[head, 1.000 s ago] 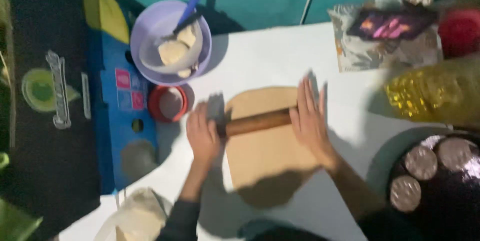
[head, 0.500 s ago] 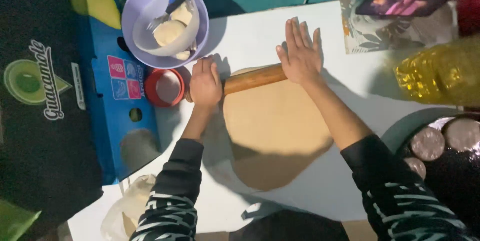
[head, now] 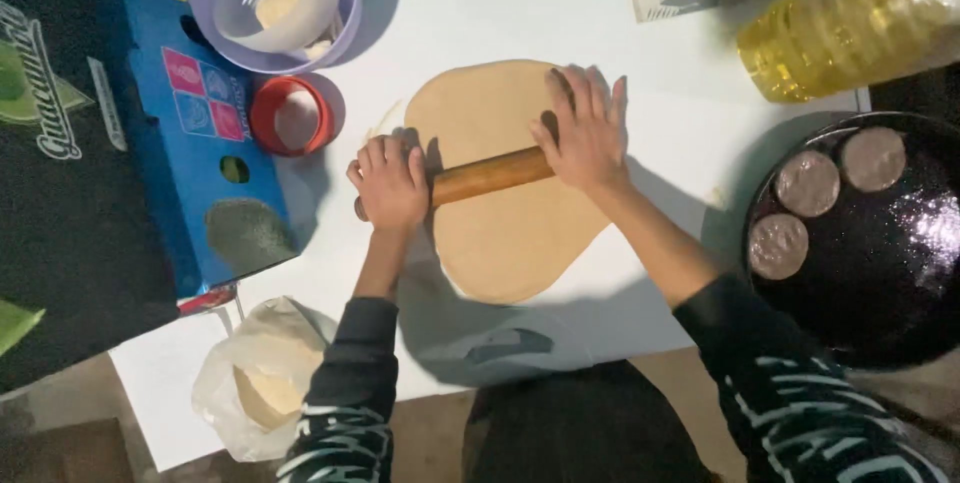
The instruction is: Rolling out dough with a rolling pin and cutting it into circles using a round mold.
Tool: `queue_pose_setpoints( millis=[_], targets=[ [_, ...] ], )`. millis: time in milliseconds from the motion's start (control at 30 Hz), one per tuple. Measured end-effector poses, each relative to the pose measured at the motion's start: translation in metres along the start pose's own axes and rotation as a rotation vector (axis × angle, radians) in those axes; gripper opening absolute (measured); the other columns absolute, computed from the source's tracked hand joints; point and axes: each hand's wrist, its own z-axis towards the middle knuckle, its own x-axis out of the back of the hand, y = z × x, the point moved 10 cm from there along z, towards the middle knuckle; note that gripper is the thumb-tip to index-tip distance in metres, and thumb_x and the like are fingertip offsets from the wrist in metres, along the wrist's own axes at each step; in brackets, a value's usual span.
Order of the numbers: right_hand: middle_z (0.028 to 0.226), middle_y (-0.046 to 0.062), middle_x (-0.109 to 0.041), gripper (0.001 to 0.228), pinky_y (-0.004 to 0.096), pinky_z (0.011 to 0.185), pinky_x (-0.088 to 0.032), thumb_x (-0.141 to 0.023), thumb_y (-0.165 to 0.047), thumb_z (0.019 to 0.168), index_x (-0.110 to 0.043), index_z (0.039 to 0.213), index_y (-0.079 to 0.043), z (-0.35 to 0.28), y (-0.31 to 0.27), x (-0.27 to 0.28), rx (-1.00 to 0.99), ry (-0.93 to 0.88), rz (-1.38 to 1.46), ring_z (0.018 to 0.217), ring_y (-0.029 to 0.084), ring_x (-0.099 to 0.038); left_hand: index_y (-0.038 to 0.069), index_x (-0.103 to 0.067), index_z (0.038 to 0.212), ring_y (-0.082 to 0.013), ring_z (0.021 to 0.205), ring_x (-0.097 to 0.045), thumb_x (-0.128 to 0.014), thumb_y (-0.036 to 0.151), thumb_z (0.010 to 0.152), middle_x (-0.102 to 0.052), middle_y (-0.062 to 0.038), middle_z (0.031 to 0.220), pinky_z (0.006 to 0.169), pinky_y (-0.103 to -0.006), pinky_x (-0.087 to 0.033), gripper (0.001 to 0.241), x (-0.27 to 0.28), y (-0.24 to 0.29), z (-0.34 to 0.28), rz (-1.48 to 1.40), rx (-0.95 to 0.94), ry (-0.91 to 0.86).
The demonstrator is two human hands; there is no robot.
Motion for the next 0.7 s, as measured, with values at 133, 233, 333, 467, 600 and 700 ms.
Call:
queue_pose_setpoints(
  millis=[133, 233, 333, 467, 600, 700],
  targets=[
    [0.16, 0.022, -0.039, 0.068, 0.067, 0.121, -0.011, -0.062, -0.042, 0.096, -0.047, 0.152, -0.007, -0.061, -0.006, 0.016, 0.213, 0.17, 0.004, 0.148, 0.043, -0.032, 0.009, -0.055, 0.143, -0.0435, 0.138, -0.044, -0.05, 0.035, 0.105, -0.051, -0.018, 0.148, 0.117, -0.0586, -0.029, 0.047, 0.008, 0.022, -0.056, -0.117, -0.169, 0.155],
    [0.16, 0.022, -0.034, 0.068, 0.07, 0.12, -0.009, -0.063, -0.042, 0.09, -0.048, 0.149, -0.011, -0.168, -0.013, 0.003, 0.229, 0.012, 0.146, 0.148, 0.042, -0.031, 0.012, -0.052, 0.149, -0.0466, 0.145, -0.036, -0.048, 0.035, 0.102, -0.045, -0.016, 0.157, 0.12, -0.0602, -0.024, 0.053, 0.012, 0.025, -0.178, -0.144, -0.203, 0.082],
    [0.154, 0.016, -0.04, 0.059, 0.066, 0.12, -0.015, -0.062, -0.044, 0.092, -0.053, 0.144, -0.018, -0.162, -0.005, 0.011, 0.251, 0.051, 0.188, 0.146, 0.039, -0.035, 0.017, -0.056, 0.143, -0.0429, 0.141, -0.038, -0.051, 0.04, 0.098, -0.047, -0.013, 0.153, 0.115, -0.0603, -0.022, 0.05, -0.003, 0.019, -0.171, -0.044, -0.166, 0.047],
    [0.146, 0.015, -0.048, 0.059, 0.06, 0.116, -0.025, -0.064, -0.048, 0.092, -0.056, 0.14, -0.016, -0.16, -0.014, 0.006, 0.247, 0.04, 0.163, 0.137, 0.036, -0.042, 0.019, -0.054, 0.143, -0.035, 0.136, -0.045, -0.056, 0.045, 0.096, -0.051, -0.011, 0.146, 0.114, -0.0569, -0.026, 0.054, 0.023, 0.03, -0.142, -0.016, -0.12, -0.078],
    [0.138, 0.01, -0.054, 0.054, 0.054, 0.109, -0.033, -0.069, -0.043, 0.091, -0.059, 0.138, -0.019, -0.18, 0.001, -0.031, 0.337, 0.008, 0.082, 0.128, 0.032, -0.048, 0.008, -0.048, 0.148, -0.0358, 0.133, -0.045, -0.062, 0.041, 0.089, -0.053, -0.013, 0.145, 0.106, -0.0568, -0.029, 0.069, 0.008, 0.04, -0.162, -0.071, -0.374, -0.098],
    [0.136, 0.006, -0.056, 0.051, 0.05, 0.105, -0.034, -0.072, -0.036, 0.091, -0.06, 0.139, -0.025, -0.188, 0.015, -0.014, 0.335, -0.005, 0.131, 0.123, 0.029, -0.05, 0.014, -0.05, 0.147, -0.0298, 0.129, -0.047, -0.064, 0.034, 0.09, -0.056, -0.008, 0.143, 0.105, -0.054, -0.031, 0.062, -0.025, 0.034, -0.182, 0.038, -0.35, -0.193]
  ],
)
